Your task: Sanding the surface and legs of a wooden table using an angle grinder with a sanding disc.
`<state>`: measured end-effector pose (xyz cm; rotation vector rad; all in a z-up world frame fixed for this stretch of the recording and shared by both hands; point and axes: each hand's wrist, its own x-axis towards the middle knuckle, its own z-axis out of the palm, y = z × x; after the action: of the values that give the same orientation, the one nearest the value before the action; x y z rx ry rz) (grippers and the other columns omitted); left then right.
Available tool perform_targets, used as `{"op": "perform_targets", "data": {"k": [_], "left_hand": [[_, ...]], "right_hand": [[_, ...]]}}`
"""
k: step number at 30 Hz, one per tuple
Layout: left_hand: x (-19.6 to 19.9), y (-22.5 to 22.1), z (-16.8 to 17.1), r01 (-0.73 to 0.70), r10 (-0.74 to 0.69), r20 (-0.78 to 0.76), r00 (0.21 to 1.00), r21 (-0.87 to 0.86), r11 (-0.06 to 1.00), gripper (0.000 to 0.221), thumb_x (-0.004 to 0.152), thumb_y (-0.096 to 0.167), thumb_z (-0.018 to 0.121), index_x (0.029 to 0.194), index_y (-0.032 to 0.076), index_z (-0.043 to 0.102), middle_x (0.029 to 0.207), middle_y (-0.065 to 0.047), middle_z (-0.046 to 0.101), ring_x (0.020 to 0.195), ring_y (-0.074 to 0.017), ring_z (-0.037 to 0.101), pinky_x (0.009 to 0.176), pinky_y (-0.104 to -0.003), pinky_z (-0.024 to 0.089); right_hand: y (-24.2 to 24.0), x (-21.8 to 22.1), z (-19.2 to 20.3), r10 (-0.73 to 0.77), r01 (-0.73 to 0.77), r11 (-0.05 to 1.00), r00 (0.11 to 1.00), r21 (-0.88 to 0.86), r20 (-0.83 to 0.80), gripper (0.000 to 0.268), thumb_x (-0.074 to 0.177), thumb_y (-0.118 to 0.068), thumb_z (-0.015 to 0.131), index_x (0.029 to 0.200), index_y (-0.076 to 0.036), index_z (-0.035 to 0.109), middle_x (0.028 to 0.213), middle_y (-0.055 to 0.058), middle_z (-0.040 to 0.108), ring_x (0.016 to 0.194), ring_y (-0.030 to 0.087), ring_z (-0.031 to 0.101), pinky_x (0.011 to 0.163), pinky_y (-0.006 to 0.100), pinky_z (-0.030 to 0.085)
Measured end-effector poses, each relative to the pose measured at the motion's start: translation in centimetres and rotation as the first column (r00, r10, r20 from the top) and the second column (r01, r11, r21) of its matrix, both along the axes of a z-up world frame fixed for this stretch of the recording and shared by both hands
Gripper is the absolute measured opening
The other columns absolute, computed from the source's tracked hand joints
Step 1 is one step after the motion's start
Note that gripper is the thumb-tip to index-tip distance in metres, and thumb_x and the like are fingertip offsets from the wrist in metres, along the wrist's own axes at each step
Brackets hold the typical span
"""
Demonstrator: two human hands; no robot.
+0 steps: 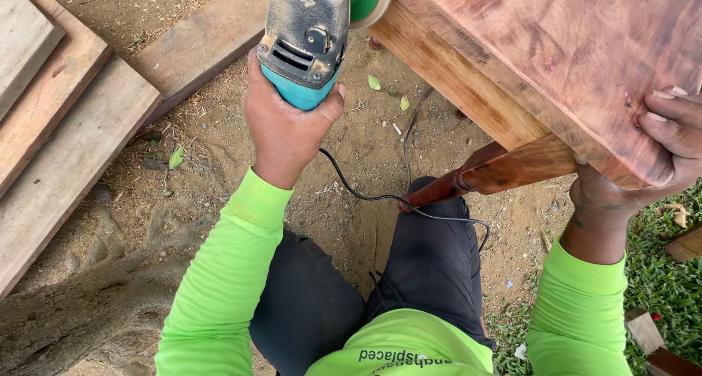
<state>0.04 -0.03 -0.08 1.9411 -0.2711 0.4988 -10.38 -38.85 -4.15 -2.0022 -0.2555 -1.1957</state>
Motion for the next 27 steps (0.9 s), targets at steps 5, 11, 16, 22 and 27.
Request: {"op": "perform_targets", "data": {"k": [5,11,16,22,27], "left_hand": [[-0.19,-0.09,0.52,0.029,-0.03,-0.026,0.999,-0.021,0.999,0.067,0.083,0.019,0.092,0.133,0.002,0.051,0.116,-0.01,0.075,0.105,-0.0206,0.077,0.095,-0.034,0.062],[-0.12,0.04,0.32,0.039,-0.04,-0.023,0.999,-0.028,0.999,0.066,0.084,0.02,0.091,0.134,0.003,0.051,0.119,-0.01,0.074,0.107,-0.0213,0.076,0.098,-0.035,0.061],[0.07,-0.01,0.24,0.039,-0.039,-0.01,0.999,-0.017,0.999,0.069,0.084,0.021,0.092,0.136,0.002,0.05,0.12,-0.011,0.074,0.108,-0.022,0.075,0.099,-0.035,0.06],[0.16,-0.02,0.46,0.053,-0.054,-0.036,0.998,-0.044,0.998,0.068,0.083,0.018,0.091,0.135,0.003,0.052,0.121,-0.01,0.073,0.109,-0.0195,0.074,0.1,-0.034,0.06],[0.63,0.52,-0.01,0.075,-0.075,-0.004,0.997,-0.07,0.995,0.067,0.084,0.016,0.093,0.136,0.003,0.052,0.124,-0.01,0.072,0.113,-0.0194,0.071,0.104,-0.034,0.058]], "right_hand": [[0.02,0.0,-0.09,0.017,-0.017,1.0,1.0,-0.009,0.005,0.073,0.088,-0.021,0.103,0.131,-0.009,0.045,0.136,0.011,0.052,0.132,0.027,0.054,0.12,0.042,0.042],[-0.47,-0.02,-0.29,0.006,-0.006,0.999,1.0,-0.039,0.002,0.071,0.087,-0.019,0.101,0.13,-0.009,0.046,0.138,0.012,0.052,0.133,0.027,0.054,0.119,0.042,0.043],[-0.22,-0.21,0.22,-0.024,0.023,0.996,1.0,-0.087,-0.012,0.073,0.089,-0.019,0.105,0.131,-0.008,0.046,0.139,0.012,0.052,0.133,0.026,0.054,0.12,0.041,0.041],[-0.59,-0.23,-0.41,-0.016,0.015,0.997,1.0,-0.075,-0.012,0.073,0.087,-0.019,0.102,0.131,-0.008,0.045,0.14,0.012,0.052,0.134,0.026,0.054,0.12,0.041,0.042],[-0.19,-0.09,-0.07,0.043,-0.043,0.999,0.999,0.005,-0.009,0.067,0.088,-0.014,0.1,0.129,-0.01,0.047,0.134,0.01,0.053,0.134,0.025,0.054,0.119,0.04,0.043]]}}
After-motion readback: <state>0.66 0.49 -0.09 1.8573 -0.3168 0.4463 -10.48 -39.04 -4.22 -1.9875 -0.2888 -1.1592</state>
